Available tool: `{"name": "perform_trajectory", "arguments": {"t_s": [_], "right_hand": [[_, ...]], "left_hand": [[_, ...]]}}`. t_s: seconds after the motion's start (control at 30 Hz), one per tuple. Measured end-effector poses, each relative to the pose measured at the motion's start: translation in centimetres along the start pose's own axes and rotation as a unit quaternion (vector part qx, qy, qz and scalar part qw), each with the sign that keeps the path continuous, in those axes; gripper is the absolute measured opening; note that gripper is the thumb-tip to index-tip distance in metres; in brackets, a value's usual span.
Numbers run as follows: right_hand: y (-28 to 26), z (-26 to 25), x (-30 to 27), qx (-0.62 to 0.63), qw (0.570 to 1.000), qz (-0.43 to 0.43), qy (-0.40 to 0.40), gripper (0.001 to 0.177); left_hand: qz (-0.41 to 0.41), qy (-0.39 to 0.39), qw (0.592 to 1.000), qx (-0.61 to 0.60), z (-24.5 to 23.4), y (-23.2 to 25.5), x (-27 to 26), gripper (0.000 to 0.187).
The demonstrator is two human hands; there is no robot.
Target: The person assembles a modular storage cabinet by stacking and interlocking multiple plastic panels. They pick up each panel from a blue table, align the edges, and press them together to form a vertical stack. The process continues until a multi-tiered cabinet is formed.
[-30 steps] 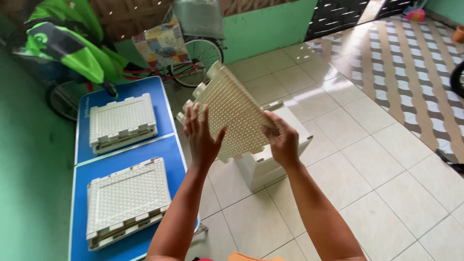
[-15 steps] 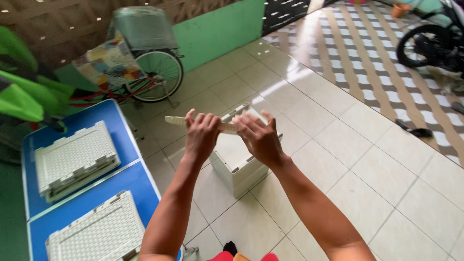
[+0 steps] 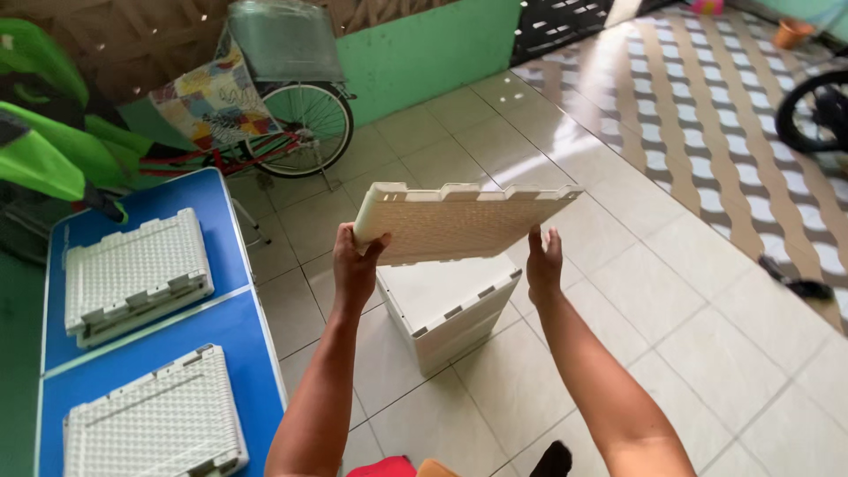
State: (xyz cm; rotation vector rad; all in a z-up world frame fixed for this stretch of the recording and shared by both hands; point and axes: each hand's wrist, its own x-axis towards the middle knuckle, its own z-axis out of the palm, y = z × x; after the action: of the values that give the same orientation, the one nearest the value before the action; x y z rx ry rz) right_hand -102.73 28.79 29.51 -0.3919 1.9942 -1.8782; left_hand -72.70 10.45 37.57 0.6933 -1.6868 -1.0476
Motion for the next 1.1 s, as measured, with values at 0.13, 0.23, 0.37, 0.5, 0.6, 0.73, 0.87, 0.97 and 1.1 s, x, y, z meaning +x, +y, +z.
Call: {"name": "perform_trajectory", "arguments": {"t_s": [0.13,0.23,0.37,0.5,0.6,0.73,0.87,0.97,1.1], "right_hand": [[2.9,-2.0,5.9,0.037,0.990,-0.038,-0.134,0.105],[3.2,-4.5,11.4,0.025,0.972,0.069,-0.225,0.114],[2.5,-6.3,17.0,0.006,0.954,0.022,-0.298,0.106],[2.5,-7.5,19.8,-0.024,0.934,-0.089,-0.345,0.081],[4.5,-8.1,18.9,-0.011,0.925,-0.141,-0.351,0.070],[6.0,-9.5,19.2,-0.102,0.940,-0.131,-0.297,0.066],[9.2,-11.1,18.1,-0.067,0.946,-0.133,-0.290,0.060],[10.7,-11.1,18.3,-0.115,0.941,-0.158,-0.276,0.058],[14.3,-10.0,17.7,-0.097,0.927,-0.226,-0.285,0.059]], "left_hand": [[0.015,0.039,0.998,0.036,3.5,-0.3,-1.2,0.040],[0.005,0.073,0.995,0.065,7.5,-1.1,-2.5,0.042],[0.001,0.118,0.990,0.083,12.3,-3.2,-5.4,0.046],[-0.049,0.187,0.978,0.083,16.6,-5.6,-8.2,0.057],[-0.078,0.228,0.966,0.090,18.7,-6.4,-10.2,0.085],[-0.086,0.199,0.975,0.049,20.9,-6.7,-10.6,0.101],[-0.171,0.147,0.974,0.014,20.5,-7.5,-13.2,0.111],[-0.193,0.120,0.971,0.071,19.9,-9.0,-13.7,0.117],[-0.159,0.167,0.973,0.018,19.0,-12.7,-16.4,0.116]]}}
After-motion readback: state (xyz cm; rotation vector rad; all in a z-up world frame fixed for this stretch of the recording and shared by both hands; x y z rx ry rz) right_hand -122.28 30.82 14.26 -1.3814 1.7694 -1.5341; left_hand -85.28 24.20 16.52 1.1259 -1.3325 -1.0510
